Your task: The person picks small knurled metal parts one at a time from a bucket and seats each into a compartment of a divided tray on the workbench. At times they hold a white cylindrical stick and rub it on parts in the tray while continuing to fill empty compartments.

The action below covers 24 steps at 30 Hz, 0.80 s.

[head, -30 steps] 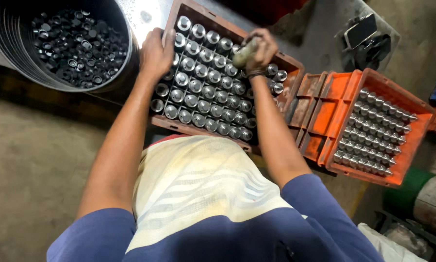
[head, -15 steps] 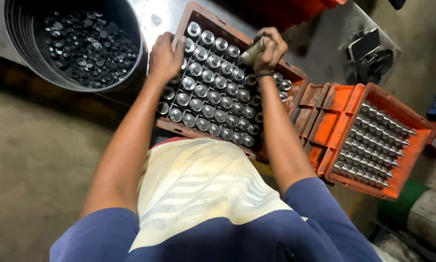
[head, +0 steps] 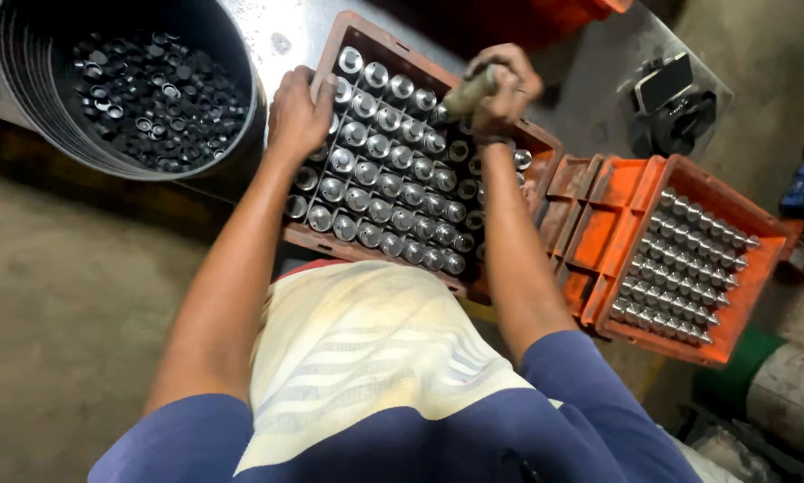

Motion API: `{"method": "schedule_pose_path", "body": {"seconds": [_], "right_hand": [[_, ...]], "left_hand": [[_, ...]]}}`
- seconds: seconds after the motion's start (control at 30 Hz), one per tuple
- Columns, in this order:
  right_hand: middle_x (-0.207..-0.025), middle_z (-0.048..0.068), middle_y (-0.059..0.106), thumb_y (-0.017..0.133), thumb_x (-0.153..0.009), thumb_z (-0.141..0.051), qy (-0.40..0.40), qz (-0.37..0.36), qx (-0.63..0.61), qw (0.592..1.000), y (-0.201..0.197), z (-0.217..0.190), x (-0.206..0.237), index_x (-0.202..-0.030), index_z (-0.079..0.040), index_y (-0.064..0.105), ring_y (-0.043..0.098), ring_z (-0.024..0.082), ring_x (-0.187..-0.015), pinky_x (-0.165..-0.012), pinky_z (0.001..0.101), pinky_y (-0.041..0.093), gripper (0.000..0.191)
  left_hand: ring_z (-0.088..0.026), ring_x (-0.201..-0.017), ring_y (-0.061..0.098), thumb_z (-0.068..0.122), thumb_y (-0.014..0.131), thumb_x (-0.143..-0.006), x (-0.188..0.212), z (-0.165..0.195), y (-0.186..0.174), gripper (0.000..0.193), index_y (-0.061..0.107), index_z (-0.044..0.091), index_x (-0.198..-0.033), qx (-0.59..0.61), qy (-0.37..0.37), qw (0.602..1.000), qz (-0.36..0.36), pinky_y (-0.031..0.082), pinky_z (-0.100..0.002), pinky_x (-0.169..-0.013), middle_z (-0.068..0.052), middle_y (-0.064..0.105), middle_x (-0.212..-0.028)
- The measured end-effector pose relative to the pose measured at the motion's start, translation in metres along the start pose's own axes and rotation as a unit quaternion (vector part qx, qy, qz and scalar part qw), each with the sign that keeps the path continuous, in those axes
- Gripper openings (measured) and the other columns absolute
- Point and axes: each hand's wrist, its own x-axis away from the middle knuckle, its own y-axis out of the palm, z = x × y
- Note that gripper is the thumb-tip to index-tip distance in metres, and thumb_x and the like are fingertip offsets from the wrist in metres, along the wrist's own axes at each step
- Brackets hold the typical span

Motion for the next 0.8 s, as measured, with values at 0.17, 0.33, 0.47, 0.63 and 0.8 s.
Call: {"method": "schedule_pose_path", "body": {"seconds": [0.17,0.33,0.47,0.63,0.8], "right_hand": [[-0.081,0.010,0.062,0.047,-0.089,-0.018,0.006,0.065,-0.064,0.996,-0.007,-0.012,0.001,-0.085,0.002,0.061,0.061,0.019,-0.071,-0.069,0.0335,0.055,0.025],[-0.080,0.008,0.063,0.049,-0.094,-0.016,0.055,0.093,0.026,0.994,-0.001,0.009,0.018,-0.090,0.002,0.063,0.063,0.016,-0.071,-0.067,0.0296,0.054,0.023],[-0.086,0.010,0.065,0.054,-0.094,-0.008,0.120,-0.014,-0.001,0.993,-0.008,0.010,0.010,-0.095,0.003,0.064,0.065,0.018,-0.079,-0.076,0.0314,0.055,0.015],[-0.075,0.009,0.061,0.051,-0.092,-0.008,0.199,-0.017,-0.164,0.966,-0.002,-0.023,-0.021,-0.099,0.000,0.063,0.062,0.020,-0.067,-0.067,0.0344,0.055,0.017],[-0.068,0.010,0.056,0.046,-0.093,-0.005,0.066,0.063,-0.242,0.966,0.012,-0.039,-0.016,-0.112,-0.004,0.058,0.059,0.020,-0.063,-0.067,0.0371,0.054,0.022]], "left_hand": [[-0.052,-0.100,0.061,0.039,0.059,-0.105,0.001,-0.001,0.000,0.043,0.062,-0.003,-0.110,0.002,-0.009,1.000,-0.011,0.047,-0.058,-0.086,-0.031,0.063,-0.108],[-0.052,-0.099,0.062,0.038,0.060,-0.105,-0.002,-0.002,0.001,0.042,0.062,-0.003,-0.110,-0.008,0.015,1.000,0.005,0.048,-0.058,-0.086,-0.031,0.064,-0.106],[-0.052,-0.097,0.062,0.039,0.059,-0.104,-0.001,0.001,0.000,0.042,0.062,-0.003,-0.110,-0.007,-0.006,1.000,-0.002,0.047,-0.058,-0.084,-0.031,0.063,-0.106],[-0.052,-0.096,0.062,0.040,0.059,-0.104,0.001,0.005,-0.002,0.043,0.062,-0.002,-0.109,-0.008,0.004,1.000,0.001,0.047,-0.059,-0.084,-0.030,0.064,-0.105],[-0.051,-0.098,0.062,0.041,0.058,-0.105,0.000,0.005,-0.003,0.043,0.062,-0.002,-0.109,-0.006,-0.015,1.000,-0.016,0.048,-0.059,-0.086,-0.029,0.064,-0.106]]}}
